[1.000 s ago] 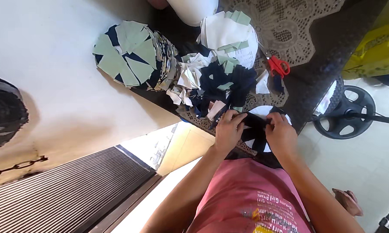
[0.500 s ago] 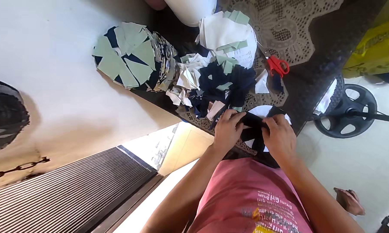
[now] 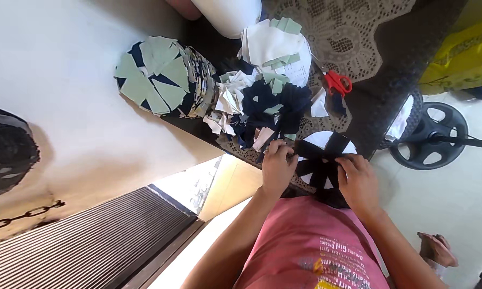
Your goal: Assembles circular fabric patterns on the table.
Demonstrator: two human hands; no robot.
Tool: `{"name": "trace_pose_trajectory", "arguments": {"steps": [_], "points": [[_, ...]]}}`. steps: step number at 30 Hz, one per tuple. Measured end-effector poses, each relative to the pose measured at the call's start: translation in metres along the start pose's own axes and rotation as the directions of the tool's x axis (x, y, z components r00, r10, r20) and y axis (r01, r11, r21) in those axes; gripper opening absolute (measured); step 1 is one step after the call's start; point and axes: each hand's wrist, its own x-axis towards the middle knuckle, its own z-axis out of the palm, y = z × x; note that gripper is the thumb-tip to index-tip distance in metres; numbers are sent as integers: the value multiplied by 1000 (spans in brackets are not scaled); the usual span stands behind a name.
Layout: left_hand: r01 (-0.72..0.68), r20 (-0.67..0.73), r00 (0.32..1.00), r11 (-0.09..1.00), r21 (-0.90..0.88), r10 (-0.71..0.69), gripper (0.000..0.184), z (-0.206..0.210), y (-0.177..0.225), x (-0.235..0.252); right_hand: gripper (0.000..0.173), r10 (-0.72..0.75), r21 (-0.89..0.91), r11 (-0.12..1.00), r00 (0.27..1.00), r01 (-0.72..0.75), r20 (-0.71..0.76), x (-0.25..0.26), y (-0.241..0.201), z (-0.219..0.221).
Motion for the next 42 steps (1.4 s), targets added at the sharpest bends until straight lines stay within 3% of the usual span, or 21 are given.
{"name": "trace_pose_trajectory", "arguments": {"steps": [11,17,30,32,34,39,42], "points": [[55,21,998,997,50,-56,11,0,8,3,33,-289,-114,950,957,291,32,-11,-16,13],[77,24,997,995,59,-78,9,-1,11,5,38,-274,-161,944,956,289,105,-10,-17,17],[85,39,995,996,26,-86,11,-3,8,7,38,-277,-163,943,956,290,99,-11,-16,18],[35,2,999,999,32,-35,14,-3,8,4,38,-278,-171,941,955,292,102,-11,-17,19],[-113,-88,989,993,41,116,15,1,10,-3,37,-275,-174,941,956,289,105,-10,-18,18],[-404,-122,905,913,57,408,30,28,25,-5,33,-284,-122,950,957,288,53,-14,-17,12],[-399,35,917,908,127,398,45,40,38,2,26,-274,-100,957,962,271,-12,-20,-15,1]]}}
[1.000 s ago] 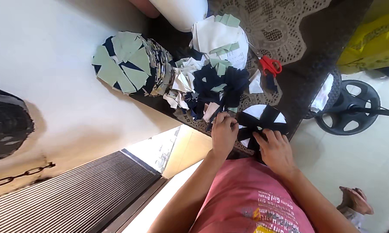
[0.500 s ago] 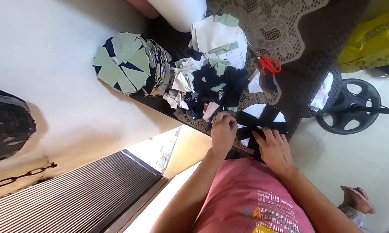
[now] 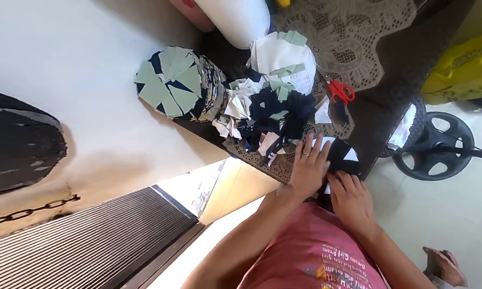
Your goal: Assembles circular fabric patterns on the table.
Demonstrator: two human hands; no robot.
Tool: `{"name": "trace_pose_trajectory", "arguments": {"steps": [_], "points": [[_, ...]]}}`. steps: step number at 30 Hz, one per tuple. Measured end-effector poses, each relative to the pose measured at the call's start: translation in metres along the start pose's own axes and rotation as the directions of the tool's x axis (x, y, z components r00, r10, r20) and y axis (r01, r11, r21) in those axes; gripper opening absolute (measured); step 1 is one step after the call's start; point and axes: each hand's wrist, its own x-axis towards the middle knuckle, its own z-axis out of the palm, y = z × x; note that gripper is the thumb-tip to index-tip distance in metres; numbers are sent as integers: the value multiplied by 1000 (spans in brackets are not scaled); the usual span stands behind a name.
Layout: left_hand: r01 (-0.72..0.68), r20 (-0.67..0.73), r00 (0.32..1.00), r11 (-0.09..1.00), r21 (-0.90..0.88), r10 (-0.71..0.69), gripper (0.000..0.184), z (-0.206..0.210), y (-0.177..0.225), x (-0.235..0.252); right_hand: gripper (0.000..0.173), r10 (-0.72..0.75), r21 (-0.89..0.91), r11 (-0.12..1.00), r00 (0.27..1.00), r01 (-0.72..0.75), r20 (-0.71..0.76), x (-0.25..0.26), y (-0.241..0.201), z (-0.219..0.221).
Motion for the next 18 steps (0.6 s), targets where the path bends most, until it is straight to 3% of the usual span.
{"name": "trace_pose_trajectory", "arguments": {"steps": [4,7,10,12,14,18], "points": [[-68,256,965,997,44,55,70,9,5,11,27,75,20,997,997,-74,-19,-14,14,-12],[-230,442,873,973,-3,207,74,8,-5,15,28,103,9,995,994,-103,-35,-23,21,-17],[-284,451,851,958,-38,270,74,6,-9,16,29,119,2,993,992,-119,-46,-31,23,-15],[-218,351,910,975,-51,222,69,-3,-5,18,31,120,9,993,991,-119,-55,-33,24,-13],[-39,242,970,999,-15,41,57,-26,-4,28,31,126,25,992,990,-125,-61,-33,22,-12],[301,132,943,952,56,-306,40,-84,-34,64,30,138,58,989,989,-134,-58,-31,18,-10]]}}
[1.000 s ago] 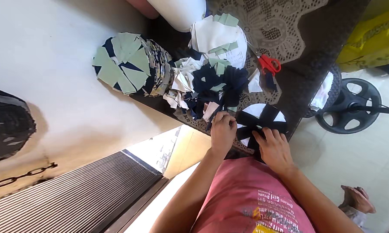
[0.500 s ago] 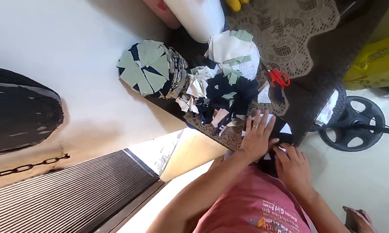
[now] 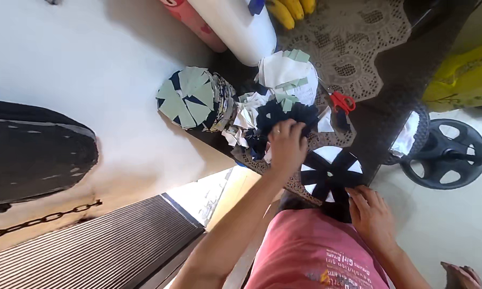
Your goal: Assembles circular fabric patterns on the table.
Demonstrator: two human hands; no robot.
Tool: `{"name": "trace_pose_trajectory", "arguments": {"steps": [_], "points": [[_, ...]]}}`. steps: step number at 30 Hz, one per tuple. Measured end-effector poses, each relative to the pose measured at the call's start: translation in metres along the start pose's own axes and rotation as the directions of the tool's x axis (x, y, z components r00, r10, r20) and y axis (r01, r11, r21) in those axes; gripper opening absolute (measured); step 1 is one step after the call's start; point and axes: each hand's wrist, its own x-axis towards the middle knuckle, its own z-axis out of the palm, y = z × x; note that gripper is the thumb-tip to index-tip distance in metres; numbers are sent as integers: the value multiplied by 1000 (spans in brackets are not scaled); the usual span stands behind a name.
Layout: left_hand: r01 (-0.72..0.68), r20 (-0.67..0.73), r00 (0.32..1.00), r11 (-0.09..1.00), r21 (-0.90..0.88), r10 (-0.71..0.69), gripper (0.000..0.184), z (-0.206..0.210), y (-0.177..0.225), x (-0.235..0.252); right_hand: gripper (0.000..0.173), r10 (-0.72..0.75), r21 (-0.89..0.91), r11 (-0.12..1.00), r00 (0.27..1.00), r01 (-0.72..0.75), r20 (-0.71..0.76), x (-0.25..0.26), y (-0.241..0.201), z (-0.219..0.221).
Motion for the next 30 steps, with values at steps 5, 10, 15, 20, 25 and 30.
{"name": "trace_pose_trajectory", "arguments": {"steps": [5,10,15,20,25,30], "points": [[30,57,998,993,113,-37,28,-19,-12,26,29,-16,26,1000,1000,17,-13,5,-4,1],[-3,105,994,998,63,-4,16,-26,-14,28,29,-21,31,999,999,22,-25,9,-5,0],[251,235,958,872,-421,-163,12,-53,-16,16,26,-59,91,994,997,64,-59,30,-21,1],[449,449,884,517,-729,-134,8,-58,-10,-3,26,127,432,894,992,-122,18,66,-57,-11],[117,136,990,806,-580,-46,17,-46,11,-38,37,360,774,185,775,-605,520,85,-74,-40],[-258,-20,963,900,-351,268,27,-16,46,-94,49,308,690,-342,618,-638,723,79,-79,-43]]}}
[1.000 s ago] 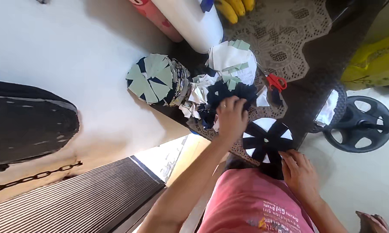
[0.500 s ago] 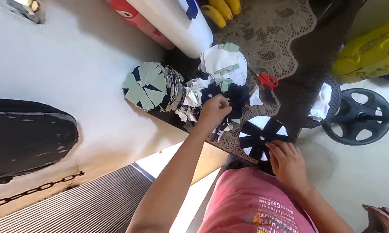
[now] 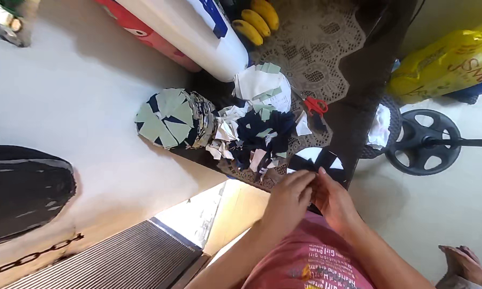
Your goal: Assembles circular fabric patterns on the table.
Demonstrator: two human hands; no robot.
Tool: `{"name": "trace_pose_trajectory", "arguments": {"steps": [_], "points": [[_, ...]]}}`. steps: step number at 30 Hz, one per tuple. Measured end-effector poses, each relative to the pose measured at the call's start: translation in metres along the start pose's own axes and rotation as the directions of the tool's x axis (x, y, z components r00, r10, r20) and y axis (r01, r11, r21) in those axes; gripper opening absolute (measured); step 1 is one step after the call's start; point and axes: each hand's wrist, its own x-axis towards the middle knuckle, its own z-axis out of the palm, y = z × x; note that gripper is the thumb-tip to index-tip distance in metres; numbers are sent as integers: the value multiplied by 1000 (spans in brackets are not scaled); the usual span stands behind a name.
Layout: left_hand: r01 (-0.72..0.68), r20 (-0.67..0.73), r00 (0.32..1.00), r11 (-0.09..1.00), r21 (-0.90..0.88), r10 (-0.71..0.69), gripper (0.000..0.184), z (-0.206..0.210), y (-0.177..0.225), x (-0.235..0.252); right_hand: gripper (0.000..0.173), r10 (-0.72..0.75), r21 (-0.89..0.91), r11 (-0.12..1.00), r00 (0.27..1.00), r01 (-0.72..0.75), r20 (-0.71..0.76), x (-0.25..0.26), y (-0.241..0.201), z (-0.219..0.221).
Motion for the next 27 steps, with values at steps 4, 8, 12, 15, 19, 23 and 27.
{"name": "trace_pose_trajectory", "arguments": {"steps": [4,8,12,15,19,23,27], "points": [[61,56,997,958,-280,-48,28,4,3,-20,38,25,74,997,999,-28,41,8,6,-22],[204,9,976,904,-376,-217,18,-8,-11,-15,26,8,-144,989,991,11,130,12,-1,-37],[645,445,761,622,-444,-472,44,-18,-26,6,17,-45,-453,858,916,240,399,12,-7,-52],[795,676,606,306,-524,-419,42,-11,-26,10,16,-7,-561,772,887,298,461,12,-10,-57],[691,528,679,203,-694,-510,13,1,-20,10,15,38,-613,772,951,167,307,8,-7,-57],[684,483,651,176,-708,-586,9,7,-20,14,17,95,-535,845,981,11,172,8,0,-58],[647,371,706,338,-683,-603,7,15,-28,15,18,125,-518,854,983,-39,133,8,5,-58]]}}
